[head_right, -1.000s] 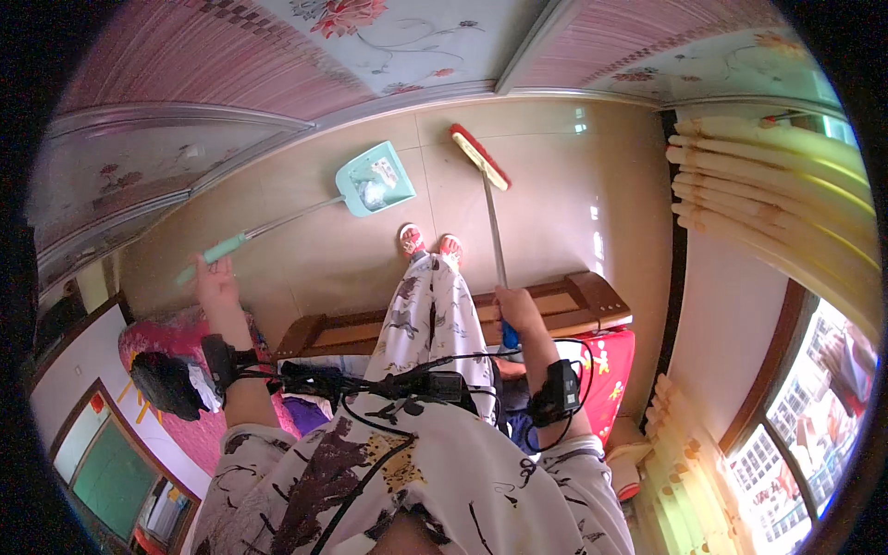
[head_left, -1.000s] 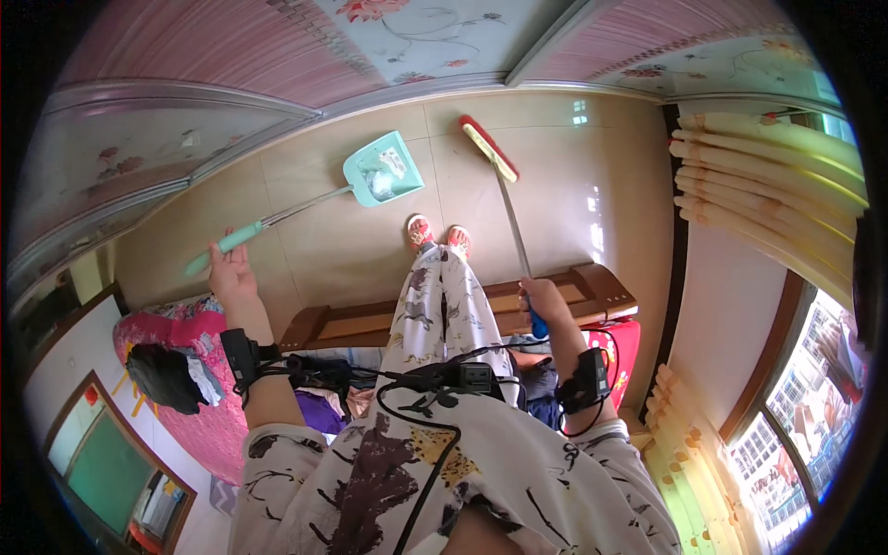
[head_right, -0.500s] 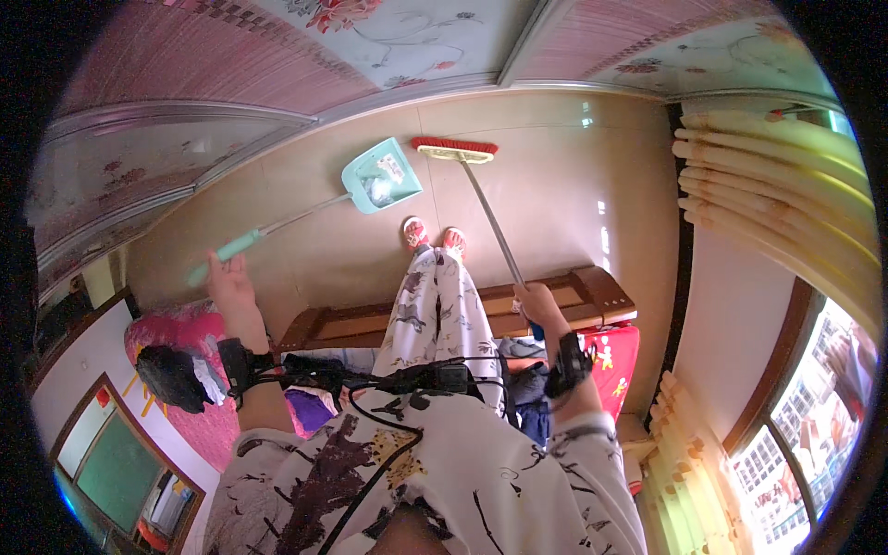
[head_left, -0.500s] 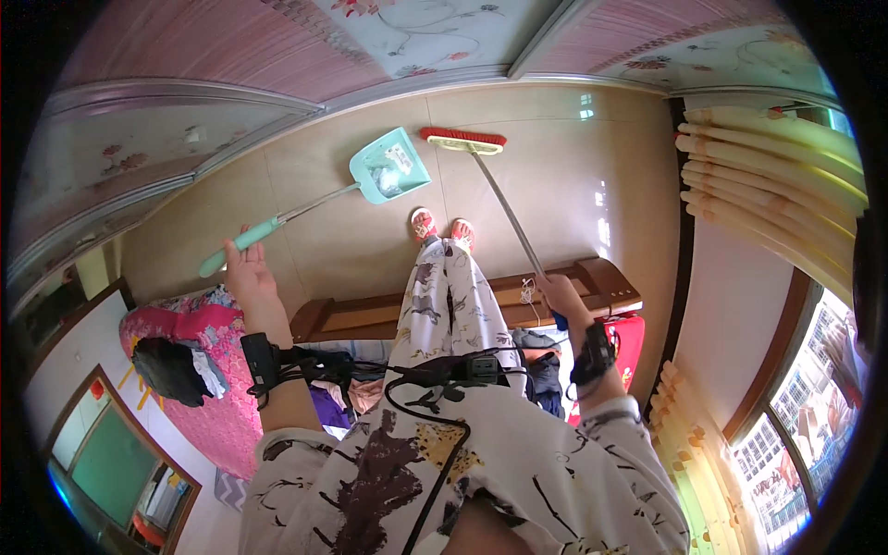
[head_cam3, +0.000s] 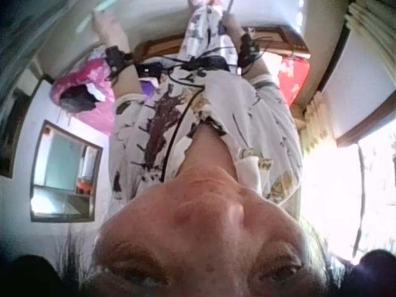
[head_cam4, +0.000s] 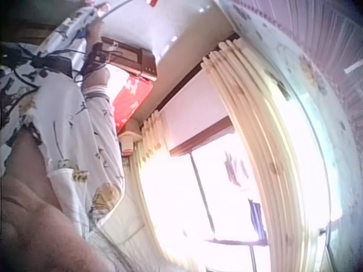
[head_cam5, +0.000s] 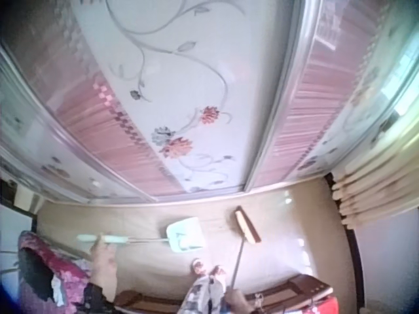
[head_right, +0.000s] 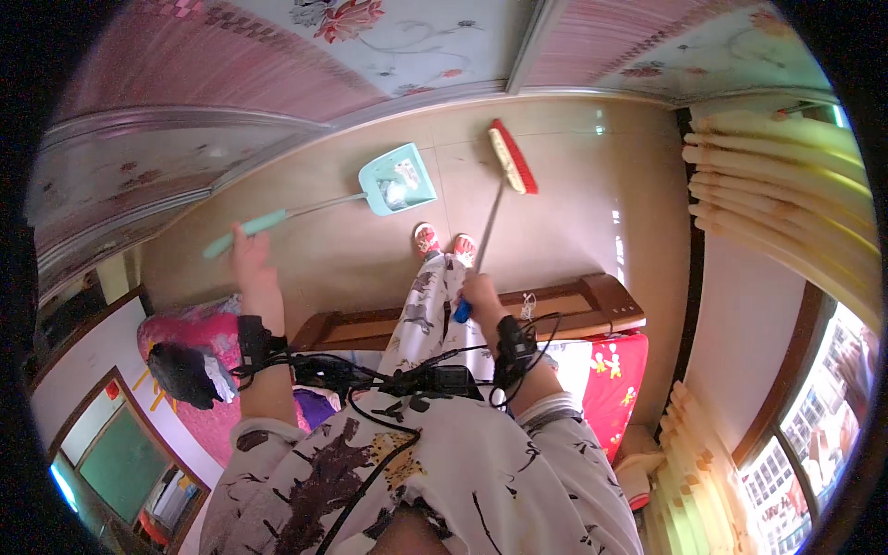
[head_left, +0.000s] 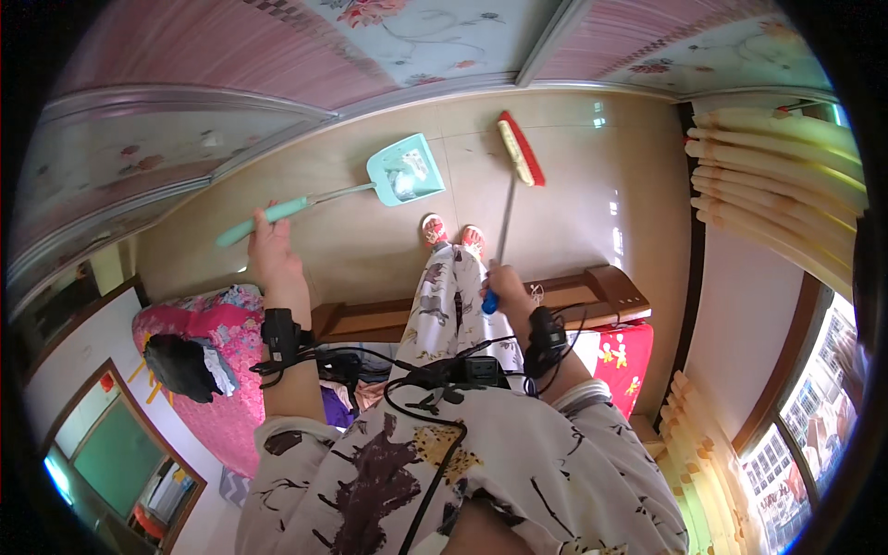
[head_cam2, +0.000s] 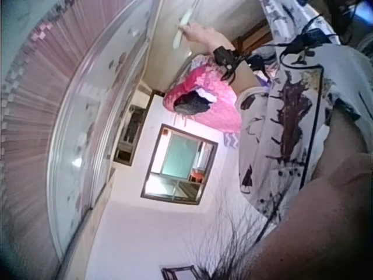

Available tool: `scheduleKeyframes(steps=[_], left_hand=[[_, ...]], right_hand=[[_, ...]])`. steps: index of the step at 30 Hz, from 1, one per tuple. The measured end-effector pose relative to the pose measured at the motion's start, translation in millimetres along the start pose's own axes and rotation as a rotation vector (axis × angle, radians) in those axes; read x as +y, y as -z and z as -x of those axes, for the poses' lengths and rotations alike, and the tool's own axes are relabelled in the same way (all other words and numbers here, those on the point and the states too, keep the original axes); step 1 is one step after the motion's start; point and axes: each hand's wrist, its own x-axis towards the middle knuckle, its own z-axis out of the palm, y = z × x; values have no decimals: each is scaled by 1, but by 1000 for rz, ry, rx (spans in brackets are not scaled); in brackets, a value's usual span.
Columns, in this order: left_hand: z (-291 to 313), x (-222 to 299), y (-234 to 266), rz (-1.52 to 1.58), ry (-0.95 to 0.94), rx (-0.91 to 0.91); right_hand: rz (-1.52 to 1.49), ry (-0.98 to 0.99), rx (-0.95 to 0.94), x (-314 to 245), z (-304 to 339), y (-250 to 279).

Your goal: The person is sweeping the floor of a bedroom and a dining area using a broom and a dustpan.

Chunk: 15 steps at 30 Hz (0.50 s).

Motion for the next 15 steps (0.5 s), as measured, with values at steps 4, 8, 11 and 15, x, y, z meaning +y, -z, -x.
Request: scheduleKeyframes(steps=[4,8,11,15], left_hand=[[6,1,-9,6,-4,23],[3,6,-4,3,14,22],[-4,7,10,7,24,6],[-2,3,17,23,7,24]], right_hand=[[235,-126,-24,9,34,-48],[295,-234,-205,-26,74,-53],[312,-203,-246,-37,89,-40],[581,-11,-137,-39,91,-31]])
